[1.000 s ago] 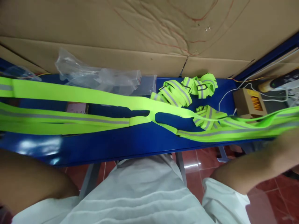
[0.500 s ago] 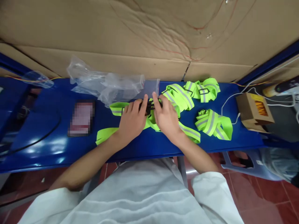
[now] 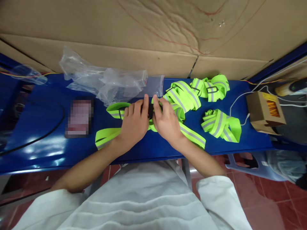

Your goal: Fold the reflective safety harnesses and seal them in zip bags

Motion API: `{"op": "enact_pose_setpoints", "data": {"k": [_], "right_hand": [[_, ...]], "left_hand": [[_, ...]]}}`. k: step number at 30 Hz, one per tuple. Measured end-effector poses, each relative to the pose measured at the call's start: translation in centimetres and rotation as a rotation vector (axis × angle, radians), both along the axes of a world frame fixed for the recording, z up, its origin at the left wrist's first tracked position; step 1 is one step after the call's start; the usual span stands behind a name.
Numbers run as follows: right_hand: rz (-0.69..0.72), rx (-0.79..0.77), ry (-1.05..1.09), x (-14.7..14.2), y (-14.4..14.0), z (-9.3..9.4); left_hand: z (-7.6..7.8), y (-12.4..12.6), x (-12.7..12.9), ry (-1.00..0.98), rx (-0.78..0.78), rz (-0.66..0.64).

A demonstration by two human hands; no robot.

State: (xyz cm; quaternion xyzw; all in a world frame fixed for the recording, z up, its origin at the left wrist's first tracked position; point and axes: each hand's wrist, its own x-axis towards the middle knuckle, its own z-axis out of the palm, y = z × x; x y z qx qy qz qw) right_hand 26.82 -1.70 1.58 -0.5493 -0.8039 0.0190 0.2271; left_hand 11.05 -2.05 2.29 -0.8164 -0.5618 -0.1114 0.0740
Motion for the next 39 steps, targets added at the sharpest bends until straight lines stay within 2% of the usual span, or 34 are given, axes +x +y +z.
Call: {"op": "enact_pose_setpoints", "data": {"k": [4, 8, 11, 14, 17, 19, 21, 22, 25, 27, 30, 33, 35, 37, 39], "right_hand": [[0.257, 0.009, 0.122, 0.0, -0.2, -0.4], [0.358, -0.058, 0.231, 1.6, 0.3, 0.4], [0.327, -0.094, 0.269, 3.3, 1.2, 1.7], [0.292, -0.105, 0.271, 4.5, 1.8, 3.0], [0.362, -0.151, 0.421, 4.5, 1.6, 3.9], [0.425, -0.227, 0.591, 4.1, 1.3, 4.2], [0.437, -0.325, 0.77, 3.7, 1.0, 4.3], [0.414, -0.374, 0.862, 3.5, 1.0, 4.4], [0.321, -0.543, 1.096, 2.9, 1.3, 4.5], [0.283, -0.65, 1.178, 2.4, 1.6, 4.4], [0.228, -0.733, 1.222, 1.9, 2.0, 3.9], [0.192, -0.769, 1.236, 1.6, 1.9, 3.2], [0.206, -0.834, 1.242, 1.8, 1.7, 3.1], [0.251, -0.947, 1.275, 2.1, 1.5, 3.2], [0.322, -1.063, 1.328, 2.5, 1.4, 3.4]], "left_hand": [[-0.6, 0.0, -0.2, -0.12, -0.031, -0.006], [-0.5, 0.8, -1.7, -0.38, -0.005, -0.129], [1.0, 1.2, -2.9, -0.537, 0.045, -0.224], [3.2, 1.0, -3.6, -0.586, 0.073, -0.245], [4.6, 0.5, -3.7, -0.686, 0.085, -0.308], [4.7, 0.5, -3.9, -0.875, -0.005, -0.419], [4.3, 0.7, -4.2, -1.111, -0.207, -0.535], [4.0, 0.9, -4.4, -1.215, -0.339, -0.552], [3.6, 1.7, -4.9, -1.359, -0.736, -0.413], [3.6, 2.0, -4.9, -1.328, -0.895, -0.325], [3.7, 2.1, -4.6, -1.285, -0.882, -0.259], [3.7, 1.7, -3.9, -1.376, -0.821, -0.155], [3.7, 1.4, -3.5, -1.472, -0.892, -0.066], [4.0, 1.0, -3.2, -1.573, -1.03, 0.045], [4.6, 0.7, -3.2, -1.656, -1.165, 0.102]]}}
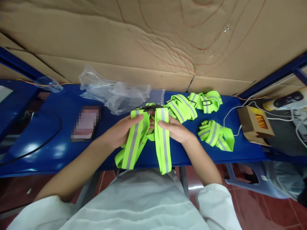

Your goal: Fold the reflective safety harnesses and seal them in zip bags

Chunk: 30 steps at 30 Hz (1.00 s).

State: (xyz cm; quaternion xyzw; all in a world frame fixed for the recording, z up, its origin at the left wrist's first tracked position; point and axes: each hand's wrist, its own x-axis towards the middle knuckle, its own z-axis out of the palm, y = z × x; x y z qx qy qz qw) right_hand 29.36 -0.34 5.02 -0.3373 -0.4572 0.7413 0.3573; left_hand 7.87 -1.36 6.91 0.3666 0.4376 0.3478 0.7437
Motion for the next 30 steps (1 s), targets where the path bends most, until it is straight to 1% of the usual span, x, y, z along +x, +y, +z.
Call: {"op": "enact_pose_setpoints", "data": {"k": [2, 3, 5, 7, 9, 12, 14, 15, 16, 18, 20, 22, 25, 28, 30], "right_hand": [[0.052, -0.032, 0.053, 0.3, -0.1, 0.2], [0.053, -0.032, 0.053, 0.5, -0.1, 0.2], [0.02, -0.017, 0.025, 0.7, -0.2, 0.2], [-0.006, 0.01, -0.008, 0.8, -0.3, 0.0], [-0.022, 0.051, -0.038, 0.9, -0.3, -0.2], [-0.052, 0.131, -0.081, 1.0, -0.1, -0.4], [-0.061, 0.142, -0.089, 0.9, 0.0, -0.5], [-0.074, 0.127, -0.085, 0.9, 0.0, -0.4], [-0.092, 0.099, -0.078, 0.8, -0.1, -0.4], [-0.108, 0.021, -0.055, 0.8, -0.2, -0.2], [-0.083, -0.041, -0.018, 0.7, -0.4, -0.1], [-0.056, -0.063, 0.02, 0.7, -0.5, -0.1], [-0.05, -0.072, 0.052, 0.4, -0.4, -0.3], [0.049, -0.109, 0.061, 0.0, -0.4, -0.5], [0.11, -0.116, 0.089, -0.3, -0.4, -0.8]], "left_hand": [[0.7, -0.2, -0.2, -0.078, -0.064, -0.029], [1.0, -0.3, -0.4, -0.115, -0.078, -0.045], [1.5, -0.4, -0.9, -0.184, -0.083, -0.082], [1.7, -0.3, -1.4, -0.216, -0.054, -0.132], [1.6, 0.0, -2.0, -0.145, 0.036, -0.181], [1.6, 0.5, -2.8, 0.096, 0.209, -0.221], [1.7, 0.6, -3.3, 0.193, 0.269, -0.197], [1.8, 0.6, -3.6, 0.198, 0.277, -0.179], [1.8, 0.6, -3.8, 0.178, 0.271, -0.179], [1.7, 0.4, -4.2, 0.078, 0.228, -0.247], [1.4, 0.3, -4.5, -0.072, 0.17, -0.342], [0.9, 0.2, -4.7, -0.183, 0.11, -0.386], [0.3, 0.3, -4.6, -0.192, 0.074, -0.342], [0.1, 0.4, -4.4, -0.173, 0.111, -0.284], [0.1, 0.4, -4.4, -0.153, 0.132, -0.273]]}}
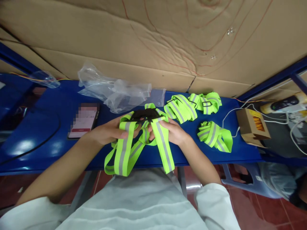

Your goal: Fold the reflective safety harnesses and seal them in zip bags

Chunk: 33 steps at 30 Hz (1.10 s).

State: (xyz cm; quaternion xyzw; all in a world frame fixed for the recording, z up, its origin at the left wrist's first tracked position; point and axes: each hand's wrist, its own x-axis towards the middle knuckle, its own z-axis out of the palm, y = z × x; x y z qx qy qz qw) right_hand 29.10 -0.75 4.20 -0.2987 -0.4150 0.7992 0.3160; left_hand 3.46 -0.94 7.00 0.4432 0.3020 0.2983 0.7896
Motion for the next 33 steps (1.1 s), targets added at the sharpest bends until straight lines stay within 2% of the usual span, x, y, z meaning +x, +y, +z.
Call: {"op": "enact_pose_setpoints", "data": {"k": [4, 10, 14, 16, 18, 20, 25, 29, 33], "right_hand": [[0.048, 0.112, -0.025, -0.2, -0.1, -0.4], [0.055, 0.416, -0.175, -0.4, 0.0, -0.7], [0.019, 0.541, -0.25, -0.3, 0.0, -1.1], [-0.015, 0.551, -0.291, -0.2, 0.0, -1.0], [-0.095, 0.526, -0.322, -0.1, 0.1, -0.8], [-0.186, 0.499, -0.335, -0.2, 0.2, -0.6], [-0.299, 0.415, -0.25, -0.8, 0.1, -0.6], [-0.338, 0.426, -0.309, -1.4, -0.4, -1.2], [-0.412, 0.57, -0.455, -1.3, -0.9, -1.7]], "left_hand": [[-0.3, 0.4, -0.5, 0.178, 0.096, 0.009], [-1.4, 0.7, -1.4, 0.497, 0.43, -0.036], [-1.9, 0.4, -1.3, 0.588, 0.421, -0.121], [-2.1, 0.3, -1.0, 0.614, 0.452, -0.091], [-2.3, 0.2, -0.6, 0.625, 0.527, 0.004], [-2.4, 0.0, -0.2, 0.598, 0.531, 0.086], [-2.1, -0.9, 1.5, 0.459, 0.334, 0.205], [-2.0, -1.6, 3.3, 0.386, 0.397, 0.093], [-2.2, -1.9, 4.6, 0.291, 0.372, 0.038]]}}
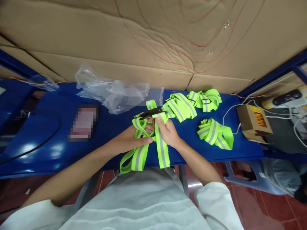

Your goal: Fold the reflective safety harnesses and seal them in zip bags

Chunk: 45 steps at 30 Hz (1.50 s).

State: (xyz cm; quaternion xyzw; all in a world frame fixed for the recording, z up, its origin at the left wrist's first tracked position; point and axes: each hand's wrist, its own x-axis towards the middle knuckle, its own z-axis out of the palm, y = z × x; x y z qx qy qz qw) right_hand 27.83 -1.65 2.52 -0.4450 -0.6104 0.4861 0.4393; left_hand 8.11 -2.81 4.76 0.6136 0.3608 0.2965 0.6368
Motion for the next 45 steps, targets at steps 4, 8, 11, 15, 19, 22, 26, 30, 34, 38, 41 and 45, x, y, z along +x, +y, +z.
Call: {"op": "enact_pose_setpoints", "data": {"k": [4, 8, 11, 15, 19, 22, 26, 30, 34, 38, 41, 45], "right_hand": [[0.133, 0.207, -0.048, 0.2, -0.2, 0.1], [0.133, 0.282, -0.095, -0.2, -0.4, 0.2], [0.049, 0.235, -0.059, -0.6, -0.5, 0.0], [0.036, 0.207, -0.032, -0.6, -0.6, -0.1], [0.093, 0.178, 0.041, -0.6, -0.5, 0.1], [0.265, 0.078, 0.112, -0.8, -0.5, 0.4], [0.243, 0.019, 0.146, -1.2, -0.8, 0.4], [0.18, -0.016, 0.135, -1.3, -0.7, 0.1], [0.317, -0.105, 0.226, -1.2, -0.5, 0.3], [0.386, -0.186, 0.35, -1.1, -0.3, 0.5], [0.421, -0.234, 0.348, -0.9, -0.1, 0.4], [0.352, -0.25, 0.269, -0.5, 0.1, 0.6]], "left_hand": [[0.1, 0.1, 0.0, 0.033, 0.1, 0.111], [-0.1, 0.2, -0.6, 0.292, 0.297, 0.215], [-0.6, 0.2, -0.7, 0.274, 0.28, 0.138], [-0.9, -0.1, -0.6, 0.055, 0.113, 0.056], [-0.2, -0.7, -0.6, -0.05, -0.013, 0.167], [0.2, -1.2, -0.7, -0.145, -0.093, 0.18], [-0.3, -1.3, -1.2, -0.185, -0.181, 0.114], [-0.8, -1.0, -1.6, -0.157, -0.346, 0.13], [-0.3, -0.4, -1.3, -0.213, -0.161, 0.047], [-0.6, 0.2, -1.2, -0.252, -0.086, -0.056], [-1.4, 0.2, -1.8, -0.202, -0.103, 0.014], [-1.1, 0.0, -2.9, -0.06, -0.187, 0.192]]}}
